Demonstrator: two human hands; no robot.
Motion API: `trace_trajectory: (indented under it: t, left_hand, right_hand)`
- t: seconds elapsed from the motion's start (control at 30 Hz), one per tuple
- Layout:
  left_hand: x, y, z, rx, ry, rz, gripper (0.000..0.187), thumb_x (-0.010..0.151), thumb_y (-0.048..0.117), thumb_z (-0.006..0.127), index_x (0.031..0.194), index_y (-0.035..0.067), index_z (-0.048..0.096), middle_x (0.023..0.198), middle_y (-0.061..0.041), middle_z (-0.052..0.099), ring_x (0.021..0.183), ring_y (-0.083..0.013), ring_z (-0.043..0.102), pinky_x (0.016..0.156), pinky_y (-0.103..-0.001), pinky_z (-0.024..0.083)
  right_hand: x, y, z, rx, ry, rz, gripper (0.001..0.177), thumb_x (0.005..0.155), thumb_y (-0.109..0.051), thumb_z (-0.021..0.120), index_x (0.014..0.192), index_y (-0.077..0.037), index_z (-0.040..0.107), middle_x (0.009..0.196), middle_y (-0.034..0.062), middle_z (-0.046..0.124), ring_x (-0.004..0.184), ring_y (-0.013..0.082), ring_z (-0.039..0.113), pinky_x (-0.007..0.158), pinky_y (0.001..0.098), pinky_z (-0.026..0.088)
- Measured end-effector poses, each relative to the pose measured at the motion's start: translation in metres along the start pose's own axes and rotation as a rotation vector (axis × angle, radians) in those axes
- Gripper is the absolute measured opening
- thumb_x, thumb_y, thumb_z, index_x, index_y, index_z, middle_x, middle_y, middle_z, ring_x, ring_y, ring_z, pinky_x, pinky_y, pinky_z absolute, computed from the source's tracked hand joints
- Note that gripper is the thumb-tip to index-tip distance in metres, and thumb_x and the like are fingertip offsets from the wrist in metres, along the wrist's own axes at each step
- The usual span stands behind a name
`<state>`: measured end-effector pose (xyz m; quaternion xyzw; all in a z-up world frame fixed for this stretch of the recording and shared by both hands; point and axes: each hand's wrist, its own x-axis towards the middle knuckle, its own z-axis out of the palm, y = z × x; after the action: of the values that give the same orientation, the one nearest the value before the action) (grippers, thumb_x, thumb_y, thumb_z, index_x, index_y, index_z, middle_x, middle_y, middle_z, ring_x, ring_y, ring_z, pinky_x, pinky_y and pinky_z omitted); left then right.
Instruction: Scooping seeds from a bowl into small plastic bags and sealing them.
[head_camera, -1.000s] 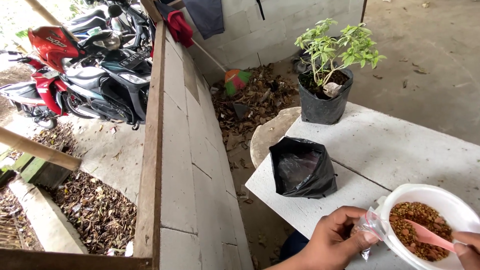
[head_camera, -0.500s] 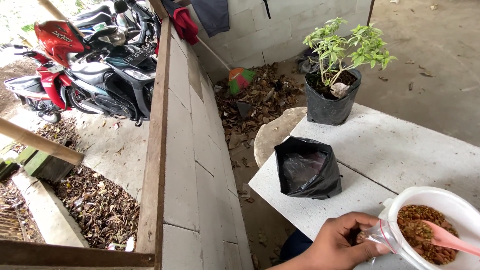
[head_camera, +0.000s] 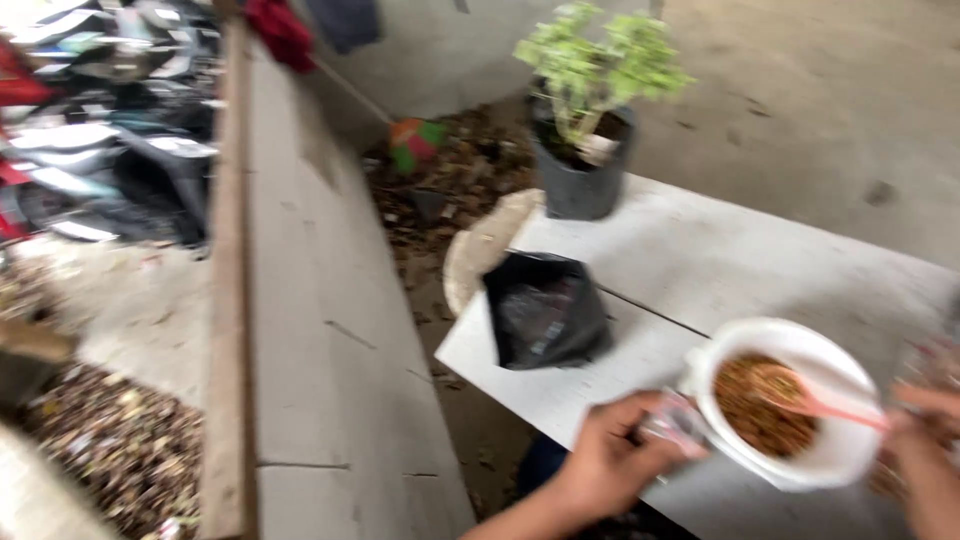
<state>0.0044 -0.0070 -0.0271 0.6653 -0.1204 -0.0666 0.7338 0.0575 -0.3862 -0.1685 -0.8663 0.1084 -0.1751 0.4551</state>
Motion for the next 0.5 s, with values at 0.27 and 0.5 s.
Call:
trace_trajectory:
  t: [0.27, 0.5]
  left_hand:
    - [0.005, 0.015, 0.007, -0.004, 0.01, 0.04, 0.031, 0.093, 0.022, 0.078, 0.119, 0.006, 0.071, 0.088, 0.004, 0.067, 0.07, -0.0035, 0.049, 0.063, -0.023, 0.041]
    - [0.003, 0.018, 0.004, 0.085, -0.037, 0.064, 0.02, 0.096, 0.022, 0.075, 0.11, 0.01, 0.068, 0.074, 0.008, 0.056, 0.061, -0.0029, 0.039, 0.055, -0.024, 0.034]
  right_hand:
    - [-0.055, -0.237, -0.05, -0.095, -0.015, 0.127, 0.022, 0.106, -0.006, 0.068, 0.127, -0.002, 0.074, 0.084, 0.0113, 0.059, 0.068, 0.0212, 0.053, 0.063, 0.036, 0.04]
    - [-0.06, -0.265, -0.052, 0.087, -0.044, 0.039, 0.018, 0.103, 0.003, 0.068, 0.121, 0.006, 0.069, 0.081, 0.0164, 0.067, 0.08, 0.0221, 0.071, 0.078, 0.0325, 0.056]
